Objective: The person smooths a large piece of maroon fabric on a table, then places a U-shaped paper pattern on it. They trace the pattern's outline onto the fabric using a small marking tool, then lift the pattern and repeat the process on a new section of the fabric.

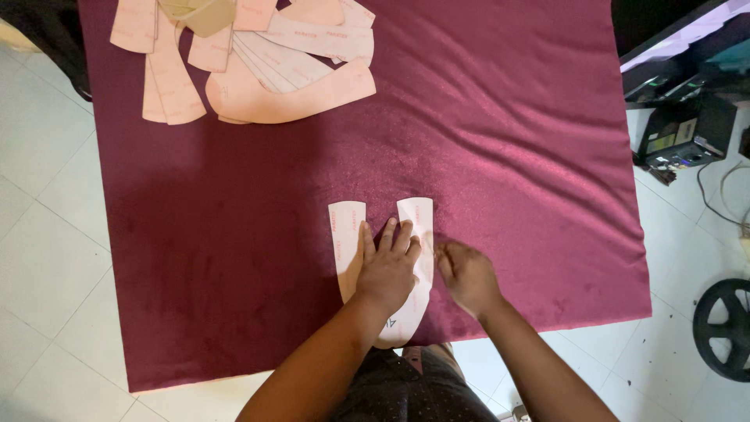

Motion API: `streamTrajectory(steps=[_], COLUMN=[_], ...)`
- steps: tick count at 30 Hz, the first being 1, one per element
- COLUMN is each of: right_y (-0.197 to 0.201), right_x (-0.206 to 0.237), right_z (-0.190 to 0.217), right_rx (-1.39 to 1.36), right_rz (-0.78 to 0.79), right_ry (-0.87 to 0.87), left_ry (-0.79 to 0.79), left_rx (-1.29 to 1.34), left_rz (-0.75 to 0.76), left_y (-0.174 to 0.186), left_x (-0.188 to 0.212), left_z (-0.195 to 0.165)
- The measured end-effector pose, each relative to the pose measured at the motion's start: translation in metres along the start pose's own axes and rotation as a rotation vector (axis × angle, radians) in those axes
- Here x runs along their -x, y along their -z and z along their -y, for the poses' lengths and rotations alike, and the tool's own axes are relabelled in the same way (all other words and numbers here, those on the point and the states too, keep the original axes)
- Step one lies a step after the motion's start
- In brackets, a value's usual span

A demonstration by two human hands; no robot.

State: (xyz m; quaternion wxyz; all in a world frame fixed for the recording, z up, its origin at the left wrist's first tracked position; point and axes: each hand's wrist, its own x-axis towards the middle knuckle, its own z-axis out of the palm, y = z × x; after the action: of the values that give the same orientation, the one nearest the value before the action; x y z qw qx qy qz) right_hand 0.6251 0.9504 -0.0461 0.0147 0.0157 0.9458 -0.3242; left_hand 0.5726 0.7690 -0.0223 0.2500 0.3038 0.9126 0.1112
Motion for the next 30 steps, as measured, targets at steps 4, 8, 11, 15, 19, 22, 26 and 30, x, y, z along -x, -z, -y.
streamTrajectory(steps=[4,8,11,15,19,22,26,30], right_y=[0.001,0.004,0.002,-0.008,-0.021,-0.019,0.0,0.008], right_x=[-0.059,-0.072,-0.066,-0.067,-0.076,-0.078,-0.071,-0.039], right_z=[-0.005,-0.006,-0.009,-0.012,-0.001,0.008,0.004,-0.005], right_rx=[0.0,-0.131,-0.175,-0.278,-0.404,-0.29,-0.05,-0.017], right_rz=[-0.117,-0.135,-0.115,-0.134,-0.063,-0.061,-0.066,-0.085], right_ry=[-0.03,-0.147,-0.201,-0.176,-0.183,-0.11,-0.129,0.0], left_ry=[0.01,0.023,0.022,0.023,0.018,0.024,0.021,0.005], left_rx=[-0.014,-0.006,0.016,0.022,0.026,0.035,0.009,-0.01], left_rz=[0.008,-0.008,-0.009,0.006,-0.009,0.016,0.02,0.022], left_y=[0.0,-0.001,-0.001,-0.001,-0.002,-0.002,-0.002,-0.003], left_x=[0.001,0.001,0.002,0.001,0.0,0.001,0.002,0.0], left_z=[-0.001,-0.002,-0.002,-0.001,-0.001,0.0,0.0,0.0])
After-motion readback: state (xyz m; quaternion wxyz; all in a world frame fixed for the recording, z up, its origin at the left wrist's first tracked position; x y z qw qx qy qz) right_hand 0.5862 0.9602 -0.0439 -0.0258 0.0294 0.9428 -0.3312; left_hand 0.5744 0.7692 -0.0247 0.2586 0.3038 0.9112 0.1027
